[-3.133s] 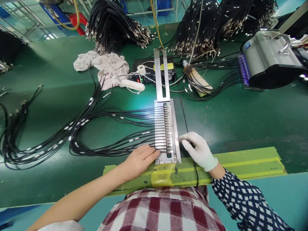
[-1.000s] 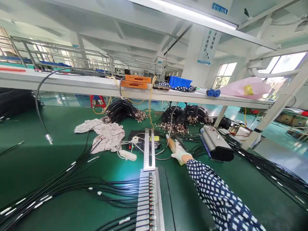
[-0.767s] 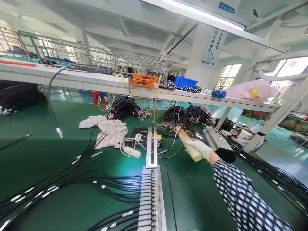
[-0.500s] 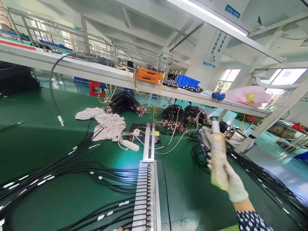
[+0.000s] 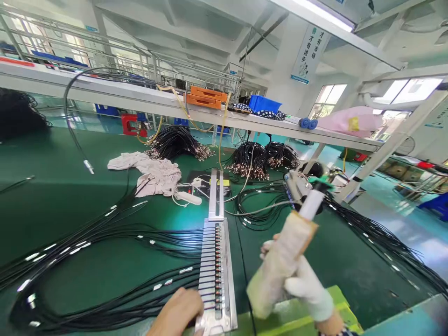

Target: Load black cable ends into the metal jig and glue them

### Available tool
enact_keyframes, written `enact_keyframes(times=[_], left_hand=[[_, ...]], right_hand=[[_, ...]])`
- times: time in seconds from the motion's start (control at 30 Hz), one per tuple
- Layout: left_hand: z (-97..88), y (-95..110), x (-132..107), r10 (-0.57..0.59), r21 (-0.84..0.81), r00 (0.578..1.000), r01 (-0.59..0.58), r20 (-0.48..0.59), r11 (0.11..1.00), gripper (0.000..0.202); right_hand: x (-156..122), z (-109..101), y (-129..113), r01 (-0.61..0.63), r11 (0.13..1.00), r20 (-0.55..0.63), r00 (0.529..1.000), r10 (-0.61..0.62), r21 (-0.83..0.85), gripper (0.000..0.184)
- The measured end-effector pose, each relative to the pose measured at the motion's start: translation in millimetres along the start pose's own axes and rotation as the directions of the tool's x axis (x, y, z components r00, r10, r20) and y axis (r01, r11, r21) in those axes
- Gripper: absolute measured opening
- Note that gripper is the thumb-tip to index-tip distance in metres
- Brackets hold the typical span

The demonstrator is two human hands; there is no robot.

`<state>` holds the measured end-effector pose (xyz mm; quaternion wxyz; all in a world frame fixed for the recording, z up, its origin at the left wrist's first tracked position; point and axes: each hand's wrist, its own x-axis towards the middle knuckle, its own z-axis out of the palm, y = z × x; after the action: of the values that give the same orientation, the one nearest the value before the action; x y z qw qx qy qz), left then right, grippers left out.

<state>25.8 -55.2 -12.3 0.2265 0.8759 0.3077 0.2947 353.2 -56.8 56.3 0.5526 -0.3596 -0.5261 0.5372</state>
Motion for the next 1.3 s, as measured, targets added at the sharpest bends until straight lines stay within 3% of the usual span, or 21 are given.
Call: enact_keyframes(times=[0.03, 0.13, 0.2, 0.33, 0.47, 0.53, 0.6, 0.63, 0.67, 0.7, 0.73, 0.8, 0.87, 0.93, 1.0, 1.1, 1.2, 1.3], left_hand=[[-10.0, 7.0, 7.0, -0.072, -0.081, 0.997, 0.073, 0.011, 0.994, 0.021], [-35.4, 26.1, 28.0, -0.273, -0.242, 0.954, 0.296, 0.127, 0.924, 0.086], [-46.4, 33.1, 36.1, -0.334, -0.3, 0.918, 0.387, 0.213, 0.872, 0.088], [-53.9, 31.6, 34.2, -0.374, -0.314, 0.89, 0.445, 0.262, 0.839, 0.07], [-45.5, 20.8, 39.6, -0.364, -0.371, 0.886, 0.453, 0.286, 0.811, 0.065], [-39.2, 14.7, 51.6, -0.363, -0.521, 0.847, 0.527, 0.389, 0.672, 0.058], [-35.4, 8.2, 67.8, -0.332, -0.656, 0.762, 0.648, 0.556, 0.387, 0.052], [-34.8, 4.6, 77.1, -0.302, -0.676, 0.716, 0.696, 0.629, 0.243, 0.053], [-35.1, 0.8, 87.2, -0.284, -0.674, 0.682, 0.725, 0.674, 0.141, 0.054], [-35.9, -3.4, 98.7, -0.298, -0.67, 0.667, 0.734, 0.683, 0.108, 0.055], [-36.5, -8.1, 111.7, -0.344, -0.67, 0.676, 0.725, 0.651, 0.157, 0.056], [-34.7, -18.8, 143.7, -0.453, -0.628, 0.764, 0.641, 0.46, 0.441, 0.057], [-25.4, -31.3, 183.1, -0.424, -0.412, 0.881, 0.474, 0.211, 0.778, 0.062], [-8.0, -44.1, 225.2, -0.295, -0.143, 0.951, 0.306, 0.094, 0.941, 0.071], [13.0, -55.0, 262.1, -0.239, 0.049, 0.969, 0.236, 0.069, 0.971, 0.07], [34.4, -64.7, 291.2, -0.204, 0.127, 0.976, 0.193, 0.081, 0.973, 0.064], [27.4, -70.7, 278.7, -0.145, 0.144, 0.985, 0.131, 0.09, 0.981, 0.058], [-3.4, -81.0, 233.3, -0.079, 0.124, 0.995, 0.072, 0.058, 0.99, 0.039]], right_hand=[[2.1, 19.9, 21.6, -0.017, 0.998, 0.013, 1.0, 0.016, 0.054, 0.085], [7.0, 65.6, 65.8, -0.017, 0.994, 0.017, 1.0, 0.016, 0.108, 0.085], [11.1, 74.4, 70.0, 0.009, 0.992, 0.043, 0.999, -0.014, 0.125, 0.087], [24.4, 47.1, 45.5, 0.083, 0.942, -0.029, 0.997, -0.078, 0.324, 0.092], [35.2, 18.5, 41.2, -0.046, 0.917, -0.034, 0.997, 0.065, 0.397, 0.06], [40.7, 6.7, 43.2, -0.079, 0.924, -0.077, 0.99, 0.116, 0.374, 0.059], [47.6, -14.0, 38.5, -0.011, 0.93, -0.241, 0.965, 0.107, 0.367, 0.063], [51.2, -28.9, 33.4, 0.047, 0.926, -0.358, 0.929, 0.097, 0.375, 0.064], [54.5, -46.5, 27.2, 0.126, 0.913, -0.496, 0.864, 0.091, 0.388, 0.061], [57.3, -65.4, 21.0, 0.201, 0.897, -0.623, 0.776, 0.099, 0.393, 0.056], [59.1, -84.1, 15.5, 0.272, 0.883, -0.728, 0.678, 0.107, 0.383, 0.056], [60.0, -114.0, 9.4, 0.346, 0.865, -0.832, 0.539, 0.133, 0.363, 0.064], [58.4, -126.5, 10.3, 0.368, 0.865, -0.851, 0.513, 0.116, 0.341, 0.072], [56.8, -121.6, 15.8, 0.355, 0.88, -0.821, 0.568, 0.065, 0.315, 0.074], [56.8, -107.1, 22.3, 0.311, 0.905, -0.766, 0.643, 0.026, 0.292, 0.074], [58.4, -87.2, 29.1, 0.225, 0.933, -0.697, 0.716, 0.035, 0.279, 0.079], [57.2, -78.6, 33.4, 0.122, 0.946, -0.631, 0.77, 0.1, 0.3, 0.083], [57.2, -72.9, 41.4, 0.008, 0.947, -0.527, 0.832, 0.173, 0.322, 0.083]])
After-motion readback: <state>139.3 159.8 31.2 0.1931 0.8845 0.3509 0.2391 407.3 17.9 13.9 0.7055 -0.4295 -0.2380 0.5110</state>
